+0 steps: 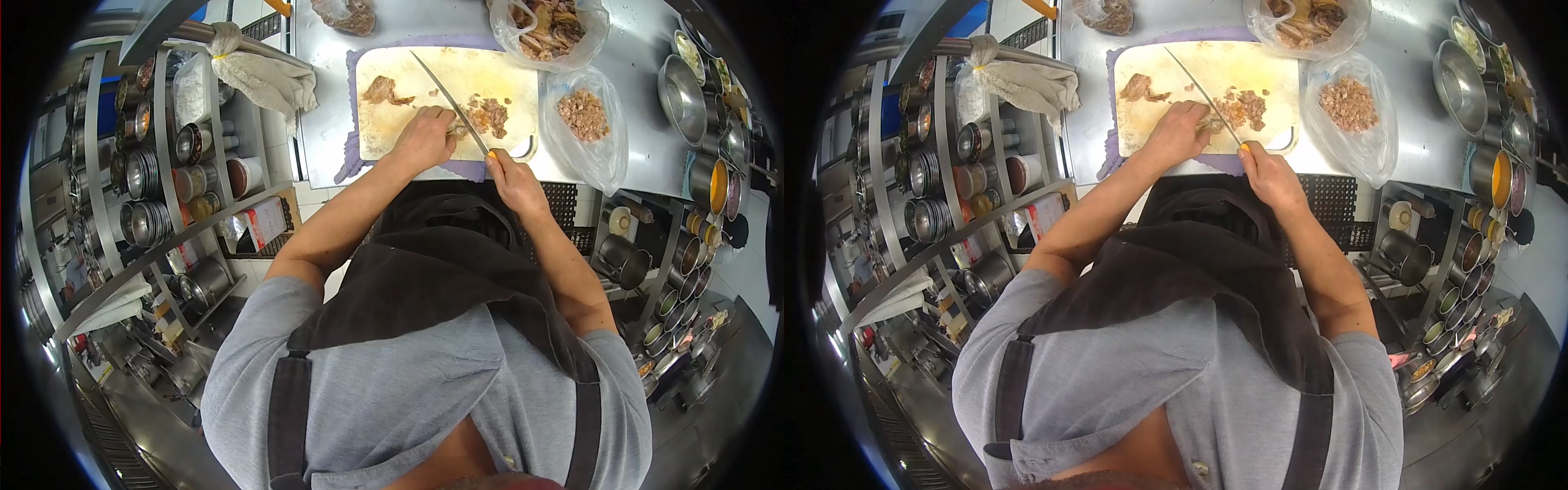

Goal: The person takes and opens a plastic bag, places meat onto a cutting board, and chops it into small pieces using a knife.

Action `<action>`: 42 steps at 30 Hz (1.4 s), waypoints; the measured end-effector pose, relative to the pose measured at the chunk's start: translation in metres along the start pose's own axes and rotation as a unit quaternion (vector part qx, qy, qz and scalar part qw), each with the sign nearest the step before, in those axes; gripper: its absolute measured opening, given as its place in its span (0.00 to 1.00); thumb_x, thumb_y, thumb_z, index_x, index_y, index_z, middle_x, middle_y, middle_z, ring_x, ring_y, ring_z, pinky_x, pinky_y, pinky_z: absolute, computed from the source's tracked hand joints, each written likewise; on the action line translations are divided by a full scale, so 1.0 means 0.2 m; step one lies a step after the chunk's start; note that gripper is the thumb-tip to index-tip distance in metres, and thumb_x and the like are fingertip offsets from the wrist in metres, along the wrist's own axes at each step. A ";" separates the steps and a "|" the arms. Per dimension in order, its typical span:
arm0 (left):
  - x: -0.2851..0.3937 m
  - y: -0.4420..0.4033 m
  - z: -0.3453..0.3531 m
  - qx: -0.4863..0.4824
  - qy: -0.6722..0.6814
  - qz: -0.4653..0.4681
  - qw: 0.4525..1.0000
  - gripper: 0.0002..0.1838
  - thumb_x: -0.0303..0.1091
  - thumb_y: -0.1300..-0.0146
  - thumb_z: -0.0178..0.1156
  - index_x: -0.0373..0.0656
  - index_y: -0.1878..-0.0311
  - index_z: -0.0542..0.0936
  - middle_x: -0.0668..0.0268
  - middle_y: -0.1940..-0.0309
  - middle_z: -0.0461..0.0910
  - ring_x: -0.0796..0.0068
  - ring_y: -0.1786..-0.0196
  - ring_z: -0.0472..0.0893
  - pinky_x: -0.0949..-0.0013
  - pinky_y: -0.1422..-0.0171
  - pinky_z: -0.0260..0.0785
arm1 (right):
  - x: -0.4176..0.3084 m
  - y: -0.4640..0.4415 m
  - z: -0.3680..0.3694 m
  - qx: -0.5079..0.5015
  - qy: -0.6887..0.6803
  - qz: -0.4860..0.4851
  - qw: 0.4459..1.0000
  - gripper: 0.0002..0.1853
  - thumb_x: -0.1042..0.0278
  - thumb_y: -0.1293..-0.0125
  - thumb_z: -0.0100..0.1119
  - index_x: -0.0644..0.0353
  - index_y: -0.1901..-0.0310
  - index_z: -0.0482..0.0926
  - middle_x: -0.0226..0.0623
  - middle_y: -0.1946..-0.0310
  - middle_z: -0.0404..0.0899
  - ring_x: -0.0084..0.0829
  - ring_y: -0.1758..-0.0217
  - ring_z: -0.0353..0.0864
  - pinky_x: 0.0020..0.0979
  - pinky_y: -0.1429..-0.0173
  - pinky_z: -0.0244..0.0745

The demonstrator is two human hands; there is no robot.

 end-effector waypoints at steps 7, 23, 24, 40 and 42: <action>-0.03 -0.01 0.09 -0.017 0.010 0.035 0.999 0.12 0.26 0.46 0.63 0.35 0.58 0.79 0.51 0.61 0.80 0.48 0.52 0.78 0.54 0.45 0.72 | 0.04 -0.13 0.10 -0.004 0.010 -0.002 1.000 0.16 0.55 0.24 0.46 0.61 0.52 0.75 0.61 0.74 0.79 0.62 0.66 0.80 0.56 0.60 0.72; -0.04 0.01 0.06 0.001 0.020 -0.014 1.000 0.14 0.29 0.44 0.63 0.35 0.56 0.78 0.48 0.63 0.80 0.46 0.56 0.79 0.51 0.48 0.72 | -0.01 -0.06 0.06 -0.012 -0.003 -0.012 1.000 0.16 0.55 0.24 0.47 0.60 0.53 0.76 0.59 0.74 0.80 0.60 0.64 0.81 0.55 0.59 0.72; -0.04 0.01 0.07 -0.001 0.020 -0.017 1.000 0.14 0.29 0.44 0.63 0.35 0.56 0.78 0.48 0.63 0.80 0.46 0.56 0.79 0.51 0.48 0.72 | -0.02 -0.10 0.09 -0.013 0.013 -0.022 1.000 0.16 0.55 0.25 0.47 0.60 0.54 0.76 0.59 0.74 0.80 0.60 0.65 0.81 0.55 0.59 0.73; -0.06 0.02 0.07 0.018 0.022 -0.025 0.999 0.12 0.30 0.44 0.64 0.34 0.60 0.78 0.49 0.65 0.82 0.48 0.57 0.80 0.52 0.50 0.73 | 0.00 0.00 0.06 -0.038 -0.037 0.008 0.999 0.18 0.53 0.24 0.47 0.61 0.50 0.75 0.61 0.69 0.80 0.62 0.61 0.80 0.55 0.56 0.72; -0.07 0.02 0.07 0.016 0.018 -0.024 0.999 0.13 0.30 0.45 0.65 0.34 0.58 0.79 0.49 0.63 0.82 0.48 0.55 0.81 0.53 0.49 0.73 | 0.01 -0.11 0.14 -0.051 -0.021 0.037 0.998 0.19 0.53 0.24 0.47 0.61 0.49 0.76 0.60 0.69 0.81 0.63 0.61 0.80 0.53 0.55 0.73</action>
Point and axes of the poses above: each hand's wrist, its own y-axis away from the middle knuckle, its own z-axis out of the palm, x = y × z, the point moved 6 cm from there along -y, towards the middle knuckle
